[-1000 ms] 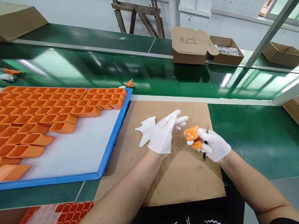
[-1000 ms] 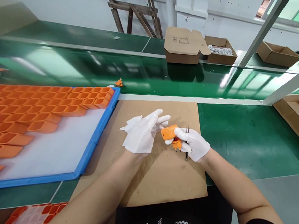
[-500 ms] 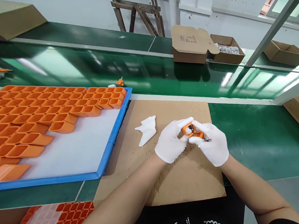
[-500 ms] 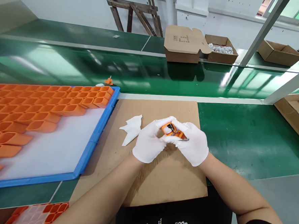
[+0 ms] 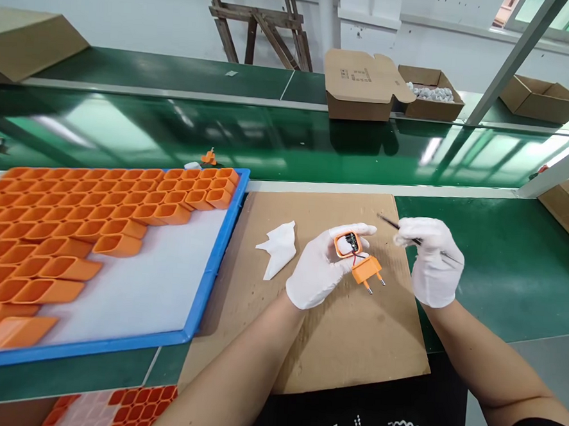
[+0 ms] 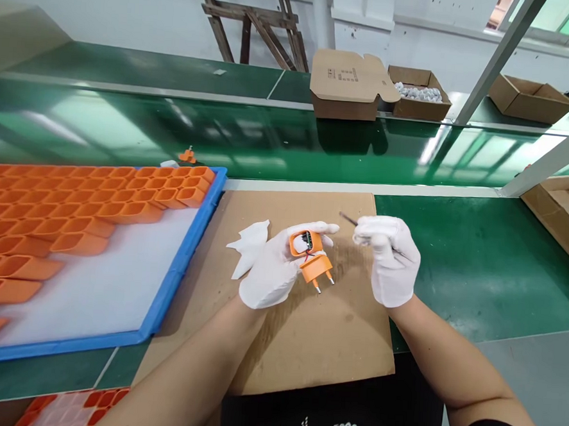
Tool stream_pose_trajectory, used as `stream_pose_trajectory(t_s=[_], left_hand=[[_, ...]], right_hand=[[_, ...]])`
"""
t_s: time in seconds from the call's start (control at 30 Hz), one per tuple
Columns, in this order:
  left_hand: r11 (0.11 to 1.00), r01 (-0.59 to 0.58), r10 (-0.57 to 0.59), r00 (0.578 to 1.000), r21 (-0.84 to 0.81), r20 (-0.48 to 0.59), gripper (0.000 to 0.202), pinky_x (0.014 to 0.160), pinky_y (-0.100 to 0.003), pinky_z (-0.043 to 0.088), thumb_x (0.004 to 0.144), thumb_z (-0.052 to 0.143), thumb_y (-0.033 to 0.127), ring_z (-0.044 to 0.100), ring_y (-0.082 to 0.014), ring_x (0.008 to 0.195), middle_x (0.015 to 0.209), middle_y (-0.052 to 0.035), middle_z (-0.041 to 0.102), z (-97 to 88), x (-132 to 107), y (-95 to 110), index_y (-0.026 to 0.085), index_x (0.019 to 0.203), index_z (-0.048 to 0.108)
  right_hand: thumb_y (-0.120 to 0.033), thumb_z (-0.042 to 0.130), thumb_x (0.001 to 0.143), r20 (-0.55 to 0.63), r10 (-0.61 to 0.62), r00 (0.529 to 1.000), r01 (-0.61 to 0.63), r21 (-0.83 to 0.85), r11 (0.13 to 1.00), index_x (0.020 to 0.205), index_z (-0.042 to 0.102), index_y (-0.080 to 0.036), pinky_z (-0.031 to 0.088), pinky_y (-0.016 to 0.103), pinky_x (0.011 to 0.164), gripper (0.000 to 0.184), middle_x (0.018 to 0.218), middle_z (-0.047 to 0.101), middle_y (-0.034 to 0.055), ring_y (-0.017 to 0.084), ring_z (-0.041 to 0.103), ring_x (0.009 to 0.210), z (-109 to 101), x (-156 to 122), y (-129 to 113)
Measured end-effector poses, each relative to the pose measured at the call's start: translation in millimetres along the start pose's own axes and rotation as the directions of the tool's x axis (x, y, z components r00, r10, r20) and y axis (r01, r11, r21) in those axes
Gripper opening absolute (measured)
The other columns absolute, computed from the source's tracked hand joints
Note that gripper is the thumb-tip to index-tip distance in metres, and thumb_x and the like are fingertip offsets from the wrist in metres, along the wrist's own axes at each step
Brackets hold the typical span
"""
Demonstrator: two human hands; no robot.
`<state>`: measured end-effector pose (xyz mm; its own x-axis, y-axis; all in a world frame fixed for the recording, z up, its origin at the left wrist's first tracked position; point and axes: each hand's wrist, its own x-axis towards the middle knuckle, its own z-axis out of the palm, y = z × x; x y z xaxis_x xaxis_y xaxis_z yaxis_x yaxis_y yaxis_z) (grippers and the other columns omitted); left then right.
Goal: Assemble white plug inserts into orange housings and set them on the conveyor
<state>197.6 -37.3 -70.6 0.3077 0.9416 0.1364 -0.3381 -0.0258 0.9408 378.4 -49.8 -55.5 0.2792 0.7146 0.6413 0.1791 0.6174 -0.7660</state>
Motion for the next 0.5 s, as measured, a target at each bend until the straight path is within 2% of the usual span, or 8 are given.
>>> stream_pose_trajectory(t_s=[0.07, 0.13, 0.2, 0.23, 0.3, 0.37, 0.43, 0.5], left_hand=[[1.0, 0.004, -0.004, 1.0, 0.002, 0.031, 0.049, 0.086, -0.036, 0.057, 0.072, 0.085, 0.046, 0.067, -0.0207, 0.095, 0.118, -0.0119, 0.072, -2.2, -1, 0, 0.02, 0.111, 0.07], [1.0, 0.014, -0.014, 0.998, 0.0, 0.068, 0.055, 0.088, -0.037, 0.056, 0.072, 0.085, 0.05, 0.067, -0.0212, 0.093, 0.112, -0.0108, 0.073, -4.5, -2, -1, 0.02, 0.116, 0.069], [0.999, 0.018, -0.021, 0.996, 0.037, 0.086, 0.057, 0.089, -0.039, 0.055, 0.073, 0.083, 0.052, 0.067, -0.0223, 0.094, 0.107, -0.0097, 0.073, -6.1, -3, -3, 0.02, 0.118, 0.068], [0.997, 0.02, -0.026, 0.996, 0.074, 0.083, 0.056, 0.09, -0.04, 0.055, 0.075, 0.082, 0.051, 0.067, -0.023, 0.095, 0.106, -0.0094, 0.073, -6.5, -4, -3, 0.02, 0.119, 0.068], [0.99, 0.019, -0.03, 0.997, 0.143, 0.073, 0.052, 0.091, -0.04, 0.054, 0.078, 0.079, 0.048, 0.067, -0.0234, 0.095, 0.103, -0.0087, 0.072, -6.6, -5, -3, 0.02, 0.12, 0.068], [0.986, 0.025, -0.039, 0.996, 0.164, 0.079, 0.049, 0.088, -0.039, 0.055, 0.08, 0.077, 0.045, 0.067, -0.022, 0.091, 0.102, -0.0083, 0.071, -6.4, -6, -2, 0.021, 0.121, 0.067], [0.991, 0.04, -0.051, 0.995, 0.13, 0.085, 0.046, 0.084, -0.037, 0.056, 0.08, 0.077, 0.042, 0.067, -0.0206, 0.088, 0.103, -0.0081, 0.071, -6.8, -6, -2, 0.022, 0.12, 0.067], [0.995, 0.046, -0.054, 0.995, 0.091, 0.085, 0.044, 0.081, -0.035, 0.057, 0.078, 0.078, 0.038, 0.066, -0.02, 0.088, 0.106, -0.0084, 0.07, -8.1, -5, -3, 0.022, 0.117, 0.068]], right_hand=[[-0.033, 0.079, 0.086, -0.013, -0.112, 0.994, 0.111, -0.055, 0.992, 0.089, 0.077, -0.024, 0.057, 0.043, 0.087, 0.009, 0.092, 0.072, 0.0041, 0.023, 0.07, 0.095, 2, 0, -3], [-0.025, 0.081, 0.084, -0.002, -0.099, 0.995, 0.099, -0.051, 0.994, 0.093, 0.076, -0.025, 0.058, 0.042, 0.085, 0.01, 0.099, 0.072, 0.0037, 0.022, 0.071, 0.092, 4, 0, -6], [-0.03, 0.073, 0.091, 0.033, -0.047, 0.998, 0.048, -0.021, 0.999, 0.091, 0.074, -0.024, 0.059, 0.039, 0.073, 0.006, 0.09, 0.071, 0.0028, 0.019, 0.07, 0.077, 4, 0, -8], [-0.034, 0.068, 0.095, 0.041, -0.032, 0.999, 0.033, -0.033, 0.999, 0.09, 0.074, -0.024, 0.059, 0.039, 0.071, 0.012, 0.087, 0.071, 0.0028, 0.018, 0.069, 0.075, 4, 0, -8], [-0.039, 0.058, 0.101, 0.04, -0.043, 0.998, 0.047, -0.096, 0.994, 0.09, 0.072, -0.024, 0.058, 0.041, 0.078, 0.023, 0.088, 0.069, 0.0041, 0.02, 0.069, 0.083, 1, -1, -8], [-0.041, 0.051, 0.104, 0.074, -0.048, 0.996, 0.059, -0.158, 0.986, 0.098, 0.072, -0.026, 0.056, 0.043, 0.085, 0.027, 0.089, 0.068, 0.0044, 0.022, 0.068, 0.09, -3, -2, -7], [-0.045, 0.044, 0.105, 0.201, 0.015, 0.98, 0.033, -0.237, 0.971, 0.114, 0.069, -0.028, 0.056, 0.041, 0.08, 0.031, 0.086, 0.065, 0.0037, 0.021, 0.067, 0.084, -7, -4, -6], [-0.049, 0.038, 0.106, 0.351, 0.119, 0.929, 0.011, -0.346, 0.938, 0.133, 0.06, -0.027, 0.056, 0.038, 0.073, 0.041, 0.087, 0.065, 0.0043, 0.02, 0.065, 0.077, -9, -6, -5]])
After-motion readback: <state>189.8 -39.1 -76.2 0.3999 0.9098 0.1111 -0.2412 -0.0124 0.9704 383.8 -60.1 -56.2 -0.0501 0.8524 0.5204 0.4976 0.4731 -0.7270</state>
